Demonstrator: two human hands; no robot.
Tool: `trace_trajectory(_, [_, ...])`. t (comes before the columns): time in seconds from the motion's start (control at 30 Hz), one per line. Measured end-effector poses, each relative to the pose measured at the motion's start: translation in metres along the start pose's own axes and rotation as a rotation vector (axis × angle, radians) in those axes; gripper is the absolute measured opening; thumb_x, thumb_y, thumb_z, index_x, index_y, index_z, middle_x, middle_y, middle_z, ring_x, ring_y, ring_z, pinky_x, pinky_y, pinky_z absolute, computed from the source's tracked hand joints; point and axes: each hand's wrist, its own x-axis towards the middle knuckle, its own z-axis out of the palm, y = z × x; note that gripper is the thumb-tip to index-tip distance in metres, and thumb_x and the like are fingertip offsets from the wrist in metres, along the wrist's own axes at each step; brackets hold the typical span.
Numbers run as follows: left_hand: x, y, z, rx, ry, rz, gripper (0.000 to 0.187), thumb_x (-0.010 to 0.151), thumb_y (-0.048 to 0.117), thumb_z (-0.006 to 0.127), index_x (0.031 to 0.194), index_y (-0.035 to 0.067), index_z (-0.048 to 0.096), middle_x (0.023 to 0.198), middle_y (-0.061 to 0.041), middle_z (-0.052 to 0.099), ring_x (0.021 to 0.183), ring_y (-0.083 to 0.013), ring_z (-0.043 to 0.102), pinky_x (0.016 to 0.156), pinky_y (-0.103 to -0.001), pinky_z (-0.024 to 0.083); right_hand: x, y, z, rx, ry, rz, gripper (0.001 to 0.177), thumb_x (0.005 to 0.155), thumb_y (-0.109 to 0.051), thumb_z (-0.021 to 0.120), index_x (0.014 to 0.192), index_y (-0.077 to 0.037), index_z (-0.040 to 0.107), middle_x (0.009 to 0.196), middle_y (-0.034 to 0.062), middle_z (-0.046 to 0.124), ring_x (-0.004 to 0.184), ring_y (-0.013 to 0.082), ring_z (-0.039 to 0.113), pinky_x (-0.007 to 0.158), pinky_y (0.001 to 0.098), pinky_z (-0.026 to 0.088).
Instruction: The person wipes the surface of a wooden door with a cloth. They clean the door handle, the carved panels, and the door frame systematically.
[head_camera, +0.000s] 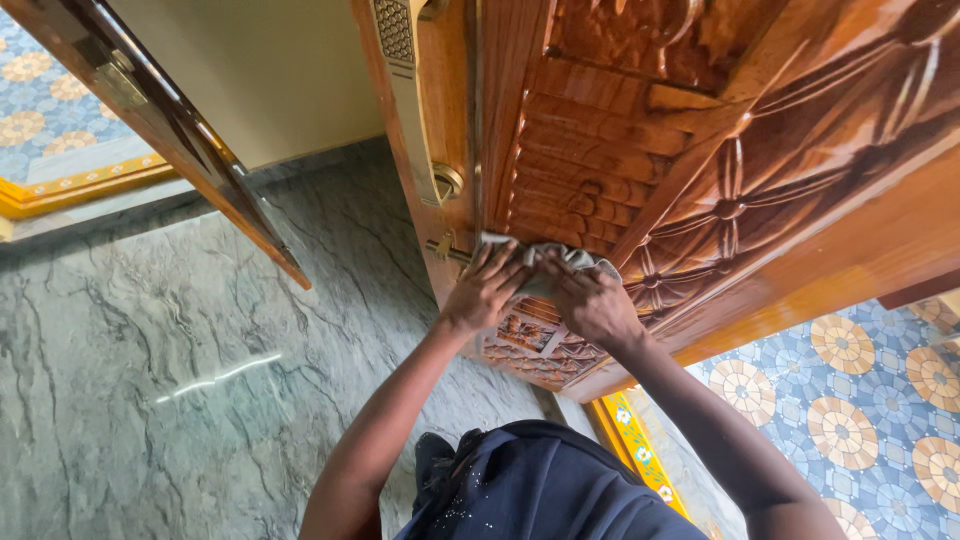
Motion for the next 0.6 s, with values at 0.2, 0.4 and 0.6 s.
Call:
trace_trajectory(0.2, [0.034, 0.054, -0.047, -0.035, -0.144, 0.022, 0.037, 0.100, 0.016, 0.064, 0.130, -0.005, 0.065, 0.149, -0.019, 0.056, 0.152, -0.0338, 0.040, 0.126, -0.051, 0.035, -0.008, -0.001, -0.077, 0.166, 0.129, 0.018, 0.028, 0.083, -0.013, 0.065, 0.106, 0.000, 0.075, 0.122, 0.0135, 0.074, 0.123, 0.0238, 0.066, 0.106, 0.0397, 0.049])
trace_trajectory(0.4, [0.154, 0.063, -0.097, 0.108, 0.226, 0.167, 0.031, 0.111, 0.011, 0.062, 0.138, -0.003, 0.059, 0.158, -0.019, 0.047, 0.154, -0.0357, 0.034, 0.131, -0.056, 0.032, -0.010, 0.056, -0.181, 0.023, 0.437, 0.144, 0.029, 0.090, -0.010, 0.078, 0.118, -0.005, 0.077, 0.127, 0.0107, 0.074, 0.132, 0.0244, 0.063, 0.114, 0.0479, 0.045])
trace_trajectory(0.6, [0.266, 0.082, -0.138, 0.308, 0.368, 0.039, 0.057, 0.119, 0.038, 0.037, 0.166, 0.029, 0.007, 0.173, 0.006, -0.002, 0.162, -0.0213, 0.000, 0.132, -0.057, -0.006, -0.007, 0.110, -0.215, -0.169, 0.355, 0.455, 0.049, 0.097, -0.020, 0.074, 0.145, -0.014, 0.068, 0.162, 0.0165, 0.053, 0.153, 0.0413, 0.040, 0.116, 0.0590, 0.026])
